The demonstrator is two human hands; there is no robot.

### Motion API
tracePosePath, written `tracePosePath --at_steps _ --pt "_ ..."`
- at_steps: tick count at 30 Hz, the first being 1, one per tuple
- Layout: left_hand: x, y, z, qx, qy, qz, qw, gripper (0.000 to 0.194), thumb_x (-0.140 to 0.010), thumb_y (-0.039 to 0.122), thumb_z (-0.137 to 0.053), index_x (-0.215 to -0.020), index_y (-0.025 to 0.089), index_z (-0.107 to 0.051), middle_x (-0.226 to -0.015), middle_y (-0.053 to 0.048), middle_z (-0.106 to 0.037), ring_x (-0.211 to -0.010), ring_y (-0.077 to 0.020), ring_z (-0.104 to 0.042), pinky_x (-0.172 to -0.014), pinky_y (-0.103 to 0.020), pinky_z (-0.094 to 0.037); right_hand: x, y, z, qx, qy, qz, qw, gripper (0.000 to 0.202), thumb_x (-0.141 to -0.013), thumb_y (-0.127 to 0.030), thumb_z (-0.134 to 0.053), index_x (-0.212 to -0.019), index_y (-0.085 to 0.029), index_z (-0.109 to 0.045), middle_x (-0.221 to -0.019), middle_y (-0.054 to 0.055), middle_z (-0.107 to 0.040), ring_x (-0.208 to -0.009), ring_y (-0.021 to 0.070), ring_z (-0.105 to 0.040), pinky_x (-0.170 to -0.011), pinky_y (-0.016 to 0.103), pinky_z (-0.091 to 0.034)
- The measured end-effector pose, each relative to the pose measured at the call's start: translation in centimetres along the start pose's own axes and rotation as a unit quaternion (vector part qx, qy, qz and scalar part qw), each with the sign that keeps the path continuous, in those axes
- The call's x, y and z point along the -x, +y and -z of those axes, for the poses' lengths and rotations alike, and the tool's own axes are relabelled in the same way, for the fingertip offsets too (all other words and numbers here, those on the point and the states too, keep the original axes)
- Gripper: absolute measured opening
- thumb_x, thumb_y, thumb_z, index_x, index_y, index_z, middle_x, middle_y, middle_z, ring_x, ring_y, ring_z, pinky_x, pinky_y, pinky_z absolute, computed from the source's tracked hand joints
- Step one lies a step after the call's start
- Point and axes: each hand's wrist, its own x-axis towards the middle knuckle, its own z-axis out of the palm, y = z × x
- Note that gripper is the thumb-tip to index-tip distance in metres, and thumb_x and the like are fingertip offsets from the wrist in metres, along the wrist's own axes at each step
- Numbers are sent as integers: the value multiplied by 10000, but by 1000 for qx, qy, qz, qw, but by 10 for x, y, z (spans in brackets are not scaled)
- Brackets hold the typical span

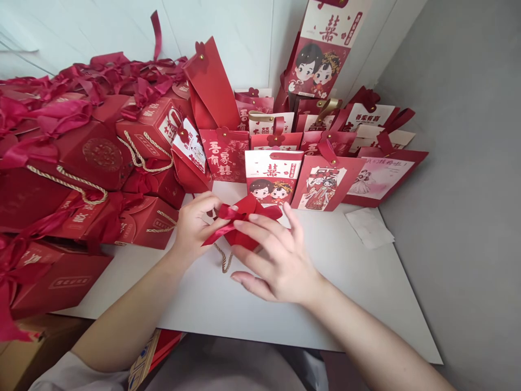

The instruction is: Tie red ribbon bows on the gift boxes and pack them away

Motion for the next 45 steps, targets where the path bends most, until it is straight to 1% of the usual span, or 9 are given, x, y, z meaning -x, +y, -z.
tracePosePath --at_steps 2,5,8,13,17,20,31,39,45 --pt "1 0 0 5 -3 -9 1000 319 -831 193 -690 -612 196 -457 -638 14 -506 -644 -142 -477 -599 -291 -377 -2 -6 -1 4 -50 1 999 483 -911 -492 -663 -1355 -310 -612 -1471 83 -604 -1353 362 -539 -1276 650 -33" --pt "1 2 -1 18 -5 -9 1000 263 -838 146 -641 -635 195 -482 -658 13 -532 -663 -140 -493 -623 -290 -390 -6 -9 0 -42 -70 -10 997 561 -987 -334 -592 -1519 -227 -452 -1494 125 -587 -1419 336 -497 -1273 657 17" --pt "0 3 -1 37 -7 26 999 123 -850 151 -628 -742 199 -590 -724 12 -611 -700 -140 -539 -642 -282 -414 -6 -6 5 -147 -27 -82 985 529 -1014 -215 -517 -1533 -284 -443 -1465 94 -611 -1390 299 -536 -1271 642 -163" --pt "-3 4 0 66 -25 90 993 127 -850 268 -689 -748 195 -674 -743 -5 -631 -726 -156 -572 -606 -283 -401 -3 3 7 -332 84 -316 885 344 -1033 -337 -524 -1351 -335 -657 -1365 81 -627 -1315 272 -581 -1096 479 -523" --pt "-4 2 3 110 -68 101 986 100 -855 260 -674 -790 208 -730 -795 -19 -644 -802 -177 -603 -689 -304 -438 -2 10 -1 -439 100 -365 815 341 -1021 -399 -552 -1339 -336 -658 -1337 79 -637 -1267 271 -623 -1053 498 -561" --pt "-5 0 4 160 -89 108 977 113 -857 289 -670 -829 213 -750 -834 -31 -650 -828 -185 -608 -722 -316 -463 -3 11 -4 -473 102 -378 789 340 -1009 -410 -579 -1330 -333 -661 -1331 80 -655 -1227 267 -657 -1063 511 -552" --pt "-7 -5 4 247 -105 148 952 179 -853 332 -684 -785 207 -793 -920 -58 -681 -869 -204 -659 -763 -341 -527 -4 11 -2 -491 108 -387 773 326 -984 -409 -627 -1289 -316 -693 -1301 84 -674 -1208 260 -668 -1047 483 -562" --pt "-6 -6 4 238 -105 152 954 182 -854 333 -671 -775 194 -758 -849 -39 -630 -851 -185 -584 -792 -328 -461 -5 9 0 -505 109 -397 758 314 -978 -397 -640 -1276 -321 -709 -1302 80 -680 -1199 257 -666 -1044 465 -555" --pt "-6 -8 4 303 -128 187 926 183 -832 353 -714 -767 209 -806 -966 -48 -627 -889 -184 -605 -789 -311 -467 -5 10 0 -518 110 -400 748 298 -982 -382 -639 -1265 -325 -714 -1336 85 -665 -1163 254 -687 -1003 440 -572"
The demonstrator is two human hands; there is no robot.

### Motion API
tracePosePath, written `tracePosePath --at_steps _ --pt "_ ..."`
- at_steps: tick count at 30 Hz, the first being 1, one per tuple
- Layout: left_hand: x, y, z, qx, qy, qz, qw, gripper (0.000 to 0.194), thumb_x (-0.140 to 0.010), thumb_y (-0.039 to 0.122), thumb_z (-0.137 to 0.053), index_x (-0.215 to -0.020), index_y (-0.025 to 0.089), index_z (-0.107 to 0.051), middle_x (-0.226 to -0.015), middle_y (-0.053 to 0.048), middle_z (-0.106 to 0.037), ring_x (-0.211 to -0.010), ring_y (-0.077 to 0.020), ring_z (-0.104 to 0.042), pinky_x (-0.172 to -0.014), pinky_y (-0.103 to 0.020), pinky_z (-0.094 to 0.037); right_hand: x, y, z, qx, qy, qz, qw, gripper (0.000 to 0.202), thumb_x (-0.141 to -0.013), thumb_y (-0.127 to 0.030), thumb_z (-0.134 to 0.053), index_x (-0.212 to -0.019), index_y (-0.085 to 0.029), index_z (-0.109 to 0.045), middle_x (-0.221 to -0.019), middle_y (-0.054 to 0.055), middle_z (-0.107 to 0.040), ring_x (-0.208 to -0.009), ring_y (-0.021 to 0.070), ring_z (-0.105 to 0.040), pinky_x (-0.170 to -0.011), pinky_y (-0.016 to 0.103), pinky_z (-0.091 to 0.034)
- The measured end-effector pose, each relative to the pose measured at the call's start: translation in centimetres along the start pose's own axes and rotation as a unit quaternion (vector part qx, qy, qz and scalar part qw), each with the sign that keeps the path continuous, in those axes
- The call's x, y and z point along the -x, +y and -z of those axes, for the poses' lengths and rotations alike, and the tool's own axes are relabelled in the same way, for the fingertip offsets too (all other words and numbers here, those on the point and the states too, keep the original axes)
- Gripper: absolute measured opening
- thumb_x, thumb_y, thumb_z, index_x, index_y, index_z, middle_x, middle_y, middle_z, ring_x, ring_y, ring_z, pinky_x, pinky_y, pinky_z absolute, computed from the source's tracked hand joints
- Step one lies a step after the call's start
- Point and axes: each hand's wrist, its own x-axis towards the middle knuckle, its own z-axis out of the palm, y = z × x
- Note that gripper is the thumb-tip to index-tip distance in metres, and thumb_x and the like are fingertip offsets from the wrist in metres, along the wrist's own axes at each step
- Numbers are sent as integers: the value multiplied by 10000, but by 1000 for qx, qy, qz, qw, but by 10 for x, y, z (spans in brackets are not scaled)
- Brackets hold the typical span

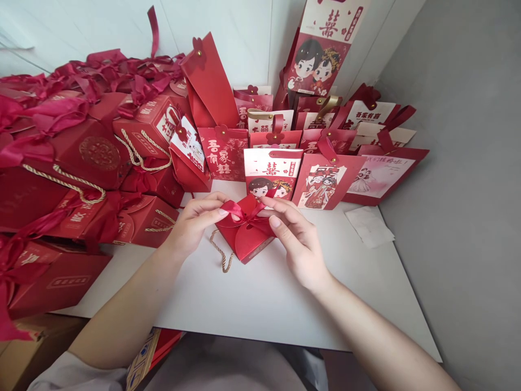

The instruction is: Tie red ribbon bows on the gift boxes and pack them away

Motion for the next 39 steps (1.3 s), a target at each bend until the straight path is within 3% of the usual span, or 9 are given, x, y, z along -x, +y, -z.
tracePosePath --at_steps 5,11,16,21,29,34,39 --pt "-1 2 3 8 -35 -8 999 215 -858 388 -691 -835 236 -840 -1018 -69 -631 -943 -212 -623 -830 -339 -495 -1 1 0 1 1 2 1000 298 -978 -383 -643 -1263 -330 -714 -1329 86 -671 -1153 261 -695 -974 444 -587" --pt "-2 -1 4 -108 -45 -64 991 184 -787 298 -804 -965 255 -824 -1116 -65 -665 -1100 -234 -639 -1050 -391 -451 0 0 -2 6 -5 12 1000 310 -977 -389 -642 -1270 -318 -708 -1349 94 -664 -1160 267 -694 -1001 474 -580" --pt "-1 0 -4 -151 20 -56 987 135 -785 310 -815 -897 236 -825 -1040 -57 -713 -1000 -208 -674 -972 -369 -513 1 0 -1 41 -7 26 999 309 -993 -386 -617 -1287 -331 -698 -1315 89 -667 -1147 244 -693 -1007 448 -575" --pt "0 5 -6 -140 51 -38 988 122 -792 310 -803 -859 208 -802 -1009 -54 -707 -976 -209 -677 -937 -364 -527 2 -1 -2 124 1 63 990 306 -1006 -376 -600 -1297 -350 -687 -1259 75 -673 -1241 239 -621 -1041 430 -547" --pt "2 7 -3 -160 34 -55 985 92 -818 280 -761 -849 195 -746 -1015 -51 -666 -996 -215 -653 -926 -361 -511 4 1 -2 159 8 69 985 316 -1014 -387 -583 -1318 -364 -667 -1295 78 -627 -1129 235 -683 -907 380 -609" --pt "2 5 1 -113 -25 -76 990 100 -853 274 -716 -884 191 -762 -1078 -68 -663 -1057 -223 -643 -975 -357 -501 3 0 -2 180 14 74 981 307 -1017 -393 -576 -1305 -355 -673 -1292 78 -655 -1240 255 -622 -938 389 -594" --pt "1 4 1 -65 -9 -56 996 195 -909 358 -674 -882 226 -815 -1056 -63 -681 -1022 -214 -657 -936 -333 -518 3 -1 -2 192 18 67 979 318 -1013 -417 -573 -1303 -334 -676 -1284 88 -665 -1274 275 -598 -945 416 -589"
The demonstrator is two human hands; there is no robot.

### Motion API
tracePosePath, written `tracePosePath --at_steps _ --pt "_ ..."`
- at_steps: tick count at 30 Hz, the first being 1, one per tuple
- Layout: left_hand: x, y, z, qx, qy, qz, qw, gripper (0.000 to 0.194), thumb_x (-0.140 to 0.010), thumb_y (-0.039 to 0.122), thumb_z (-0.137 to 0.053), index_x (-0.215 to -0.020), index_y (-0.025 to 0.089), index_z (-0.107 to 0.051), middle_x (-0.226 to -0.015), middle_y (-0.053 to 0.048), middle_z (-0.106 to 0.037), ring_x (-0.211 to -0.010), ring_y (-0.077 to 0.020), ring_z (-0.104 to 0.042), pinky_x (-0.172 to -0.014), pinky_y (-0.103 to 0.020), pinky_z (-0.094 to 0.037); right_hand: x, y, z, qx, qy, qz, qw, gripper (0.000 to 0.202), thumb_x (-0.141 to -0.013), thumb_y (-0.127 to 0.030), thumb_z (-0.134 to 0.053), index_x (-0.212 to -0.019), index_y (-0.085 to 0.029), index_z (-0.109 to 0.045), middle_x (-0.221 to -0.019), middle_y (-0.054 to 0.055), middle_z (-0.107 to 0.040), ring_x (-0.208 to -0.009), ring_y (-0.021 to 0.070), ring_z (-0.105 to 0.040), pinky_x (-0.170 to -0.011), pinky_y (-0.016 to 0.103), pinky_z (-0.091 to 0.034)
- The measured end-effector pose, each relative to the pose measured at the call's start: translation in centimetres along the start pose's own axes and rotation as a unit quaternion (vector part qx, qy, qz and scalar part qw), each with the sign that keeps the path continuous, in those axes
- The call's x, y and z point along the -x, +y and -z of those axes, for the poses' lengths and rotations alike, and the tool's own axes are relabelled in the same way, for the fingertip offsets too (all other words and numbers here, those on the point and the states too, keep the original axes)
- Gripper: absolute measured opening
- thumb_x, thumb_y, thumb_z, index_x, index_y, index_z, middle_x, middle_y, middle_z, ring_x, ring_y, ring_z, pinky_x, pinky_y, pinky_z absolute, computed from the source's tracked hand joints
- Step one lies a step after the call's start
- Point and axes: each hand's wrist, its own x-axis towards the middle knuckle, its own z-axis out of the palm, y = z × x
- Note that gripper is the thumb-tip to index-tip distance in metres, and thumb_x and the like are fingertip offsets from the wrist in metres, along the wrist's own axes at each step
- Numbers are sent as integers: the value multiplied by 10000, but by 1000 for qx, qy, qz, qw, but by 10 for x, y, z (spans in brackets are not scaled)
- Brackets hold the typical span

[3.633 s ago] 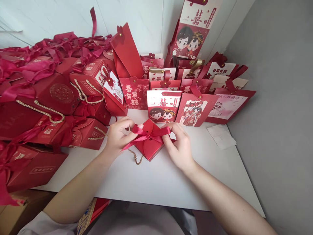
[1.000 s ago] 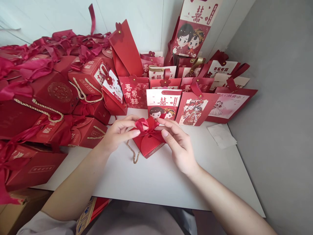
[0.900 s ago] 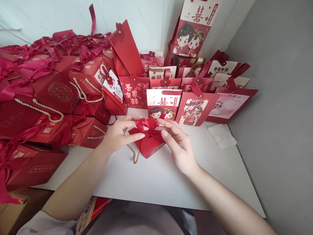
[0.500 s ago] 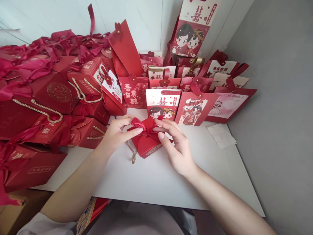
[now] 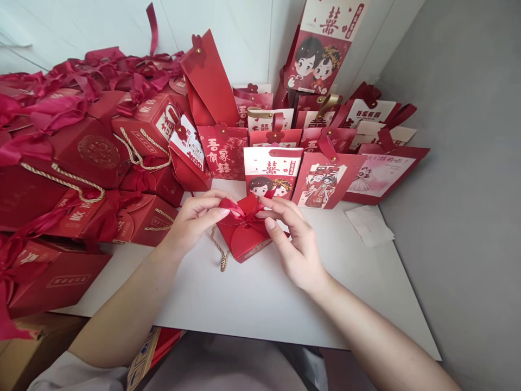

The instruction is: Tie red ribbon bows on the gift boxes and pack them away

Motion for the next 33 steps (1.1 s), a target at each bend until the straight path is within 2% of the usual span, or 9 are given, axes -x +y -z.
tracePosePath --at_steps 3,9,13,16,20,24,28,31,33 --pt "0 -1 0 -10 13 -10 1000 189 -903 353 -676 -862 227 -810 -1032 -63 -690 -1003 -217 -659 -911 -340 -523 0 0 1 -3 -1 2 1000 320 -1010 -416 -577 -1301 -331 -679 -1277 93 -666 -1275 280 -597 -932 418 -591" --pt "-2 0 -1 -36 102 -7 994 102 -806 302 -752 -855 217 -721 -843 -36 -709 -806 -198 -648 -779 -352 -520 0 1 0 1 -8 18 1000 324 -1021 -382 -562 -1324 -326 -663 -1245 96 -689 -1280 279 -589 -970 443 -570" --pt "-2 2 -3 -3 109 -8 994 137 -812 282 -759 -908 211 -691 -867 -38 -743 -799 -184 -677 -775 -335 -525 0 0 0 41 -11 65 997 334 -1027 -305 -553 -1348 -313 -643 -1168 85 -713 -1277 263 -583 -1060 462 -513" --pt "-2 1 -6 -18 123 -16 992 113 -825 275 -738 -888 200 -683 -856 -40 -741 -790 -177 -674 -738 -317 -514 1 -2 -1 100 -12 118 988 369 -1010 -248 -563 -1371 -296 -624 -1206 97 -693 -1261 271 -592 -1066 475 -509" --pt "0 -1 -9 -172 194 -52 964 73 -794 194 -716 -817 209 -648 -747 11 -658 -655 -129 -551 -626 -282 -419 4 -1 1 167 -4 239 956 460 -946 -159 -593 -1390 -278 -605 -1290 126 -675 -1196 297 -650 -991 491 -549" --pt "3 -3 -13 -259 212 -79 939 166 -792 172 -683 -745 213 -529 -696 41 -581 -625 -118 -499 -640 -278 -406 6 2 3 207 -68 380 899 460 -889 -143 -608 -1331 -270 -625 -1200 94 -757 -1087 297 -739 -991 530 -537" --pt "3 -4 -14 -213 227 -72 948 189 -813 161 -665 -799 222 -487 -736 45 -562 -648 -116 -518 -661 -270 -414 6 4 2 227 -139 442 857 311 -883 -188 -640 -1187 -241 -679 -1122 62 -796 -1122 272 -744 -1012 498 -542" --pt "1 -3 -13 -147 215 -35 965 151 -859 238 -679 -841 221 -530 -794 22 -597 -716 -132 -561 -668 -271 -419 4 3 0 224 -158 450 850 248 -886 -196 -653 -1130 -215 -697 -1071 73 -805 -1117 258 -747 -1022 482 -544" --pt "0 -1 -13 -121 187 -2 975 181 -885 330 -685 -795 212 -581 -787 6 -609 -732 -145 -564 -660 -279 -416 3 3 0 223 -172 448 848 211 -894 -214 -654 -1097 -239 -707 -1061 58 -803 -1115 258 -745 -1019 487 -547"
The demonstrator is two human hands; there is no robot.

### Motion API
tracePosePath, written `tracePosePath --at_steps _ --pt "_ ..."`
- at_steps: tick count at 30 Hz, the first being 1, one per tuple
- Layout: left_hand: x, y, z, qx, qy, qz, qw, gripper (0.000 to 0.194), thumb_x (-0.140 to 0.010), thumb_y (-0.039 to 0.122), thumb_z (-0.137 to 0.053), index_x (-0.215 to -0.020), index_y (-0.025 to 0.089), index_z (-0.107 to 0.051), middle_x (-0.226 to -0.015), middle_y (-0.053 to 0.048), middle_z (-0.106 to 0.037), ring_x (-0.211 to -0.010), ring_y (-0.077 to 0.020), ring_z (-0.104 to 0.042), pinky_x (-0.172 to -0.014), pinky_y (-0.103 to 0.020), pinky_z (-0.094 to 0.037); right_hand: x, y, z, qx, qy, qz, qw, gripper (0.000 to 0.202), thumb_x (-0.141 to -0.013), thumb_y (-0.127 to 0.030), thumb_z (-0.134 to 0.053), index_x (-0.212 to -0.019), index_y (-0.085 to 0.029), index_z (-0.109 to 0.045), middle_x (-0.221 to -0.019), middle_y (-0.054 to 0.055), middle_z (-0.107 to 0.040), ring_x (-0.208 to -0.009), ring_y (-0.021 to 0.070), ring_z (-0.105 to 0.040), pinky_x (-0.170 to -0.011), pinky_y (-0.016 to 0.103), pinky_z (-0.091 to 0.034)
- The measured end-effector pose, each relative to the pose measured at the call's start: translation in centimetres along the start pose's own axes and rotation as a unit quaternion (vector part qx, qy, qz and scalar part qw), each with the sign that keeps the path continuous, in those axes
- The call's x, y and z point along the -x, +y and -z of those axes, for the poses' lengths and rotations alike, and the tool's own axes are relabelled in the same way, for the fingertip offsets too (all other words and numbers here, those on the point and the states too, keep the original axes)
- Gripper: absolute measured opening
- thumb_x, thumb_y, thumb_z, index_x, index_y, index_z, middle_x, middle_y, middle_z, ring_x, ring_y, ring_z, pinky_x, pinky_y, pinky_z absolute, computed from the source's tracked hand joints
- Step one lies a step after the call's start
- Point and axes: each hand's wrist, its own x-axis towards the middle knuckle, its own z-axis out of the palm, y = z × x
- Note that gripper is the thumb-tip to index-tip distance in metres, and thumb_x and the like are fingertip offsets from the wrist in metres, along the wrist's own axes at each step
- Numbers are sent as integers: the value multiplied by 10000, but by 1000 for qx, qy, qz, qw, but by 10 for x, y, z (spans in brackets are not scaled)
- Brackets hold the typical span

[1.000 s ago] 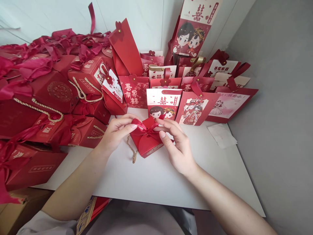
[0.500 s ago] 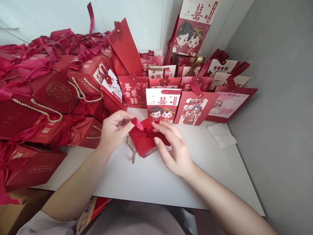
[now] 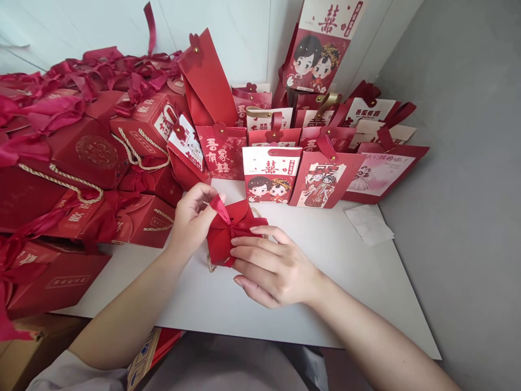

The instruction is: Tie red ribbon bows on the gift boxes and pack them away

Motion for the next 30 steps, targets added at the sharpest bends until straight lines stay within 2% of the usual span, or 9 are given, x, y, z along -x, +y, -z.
tracePosePath --at_steps 5,7,9,12,15,18,21,25,30 --pt "-3 -2 2 43 -66 10 997 387 -913 463 -656 -638 191 -652 -786 -23 -632 -783 -167 -588 -718 -292 -447 2 -1 1 9 19 -10 1000 117 -899 -272 -650 -1002 -289 -702 -1100 34 -784 -1052 260 -751 -993 497 -551" --pt "-4 -4 3 43 -67 14 997 368 -891 457 -680 -641 188 -657 -802 -26 -645 -778 -166 -591 -703 -288 -452 3 -1 2 4 62 -46 997 104 -909 -274 -625 -998 -292 -676 -1116 47 -765 -1028 270 -739 -960 508 -550" --pt "-7 -5 6 36 -91 26 995 310 -866 442 -703 -685 190 -686 -826 -29 -660 -774 -166 -600 -676 -283 -462 2 -1 2 -13 114 -121 986 112 -926 -248 -595 -1023 -283 -641 -1128 77 -733 -1022 279 -711 -909 502 -547" --pt "-13 -4 14 57 -176 48 982 220 -799 415 -761 -761 198 -752 -938 -63 -701 -861 -205 -659 -717 -298 -528 -1 1 1 -47 164 -286 943 114 -967 -250 -570 -1077 -266 -595 -1097 100 -676 -1027 274 -656 -876 463 -532" --pt "-17 -2 27 85 -264 60 959 215 -795 408 -763 -856 206 -809 -1100 -114 -716 -1005 -277 -697 -814 -352 -591 -3 6 0 -135 162 -423 881 129 -996 -371 -575 -1034 -248 -580 -931 48 -626 -879 217 -630 -801 381 -528" --pt "-20 -4 38 54 -313 41 947 214 -859 362 -715 -1009 248 -816 -1233 -112 -700 -1159 -304 -668 -957 -399 -581 -4 11 1 -253 140 -492 821 272 -989 -483 -583 -892 -230 -559 -790 -4 -567 -694 152 -559 -644 293 -481" --pt "-22 -9 43 15 -314 -2 949 215 -854 316 -730 -1047 270 -813 -1249 -110 -699 -1219 -309 -642 -1052 -428 -536 -6 12 3 -314 130 -507 792 312 -968 -504 -617 -850 -221 -556 -727 -22 -536 -614 126 -490 -548 257 -412" --pt "-22 -13 39 19 -279 -22 960 166 -807 307 -769 -949 239 -823 -1174 -115 -717 -1152 -296 -669 -1008 -406 -555 -6 9 3 -303 138 -470 818 192 -956 -397 -667 -900 -225 -603 -740 -23 -558 -653 130 -517 -603 266 -439" --pt "-18 -10 32 47 -253 13 966 170 -832 355 -760 -907 207 -798 -1123 -103 -709 -1028 -244 -693 -852 -327 -591 -1 6 1 -234 166 -408 867 20 -967 -241 -652 -953 -249 -640 -881 1 -632 -783 148 -581 -743 298 -490"
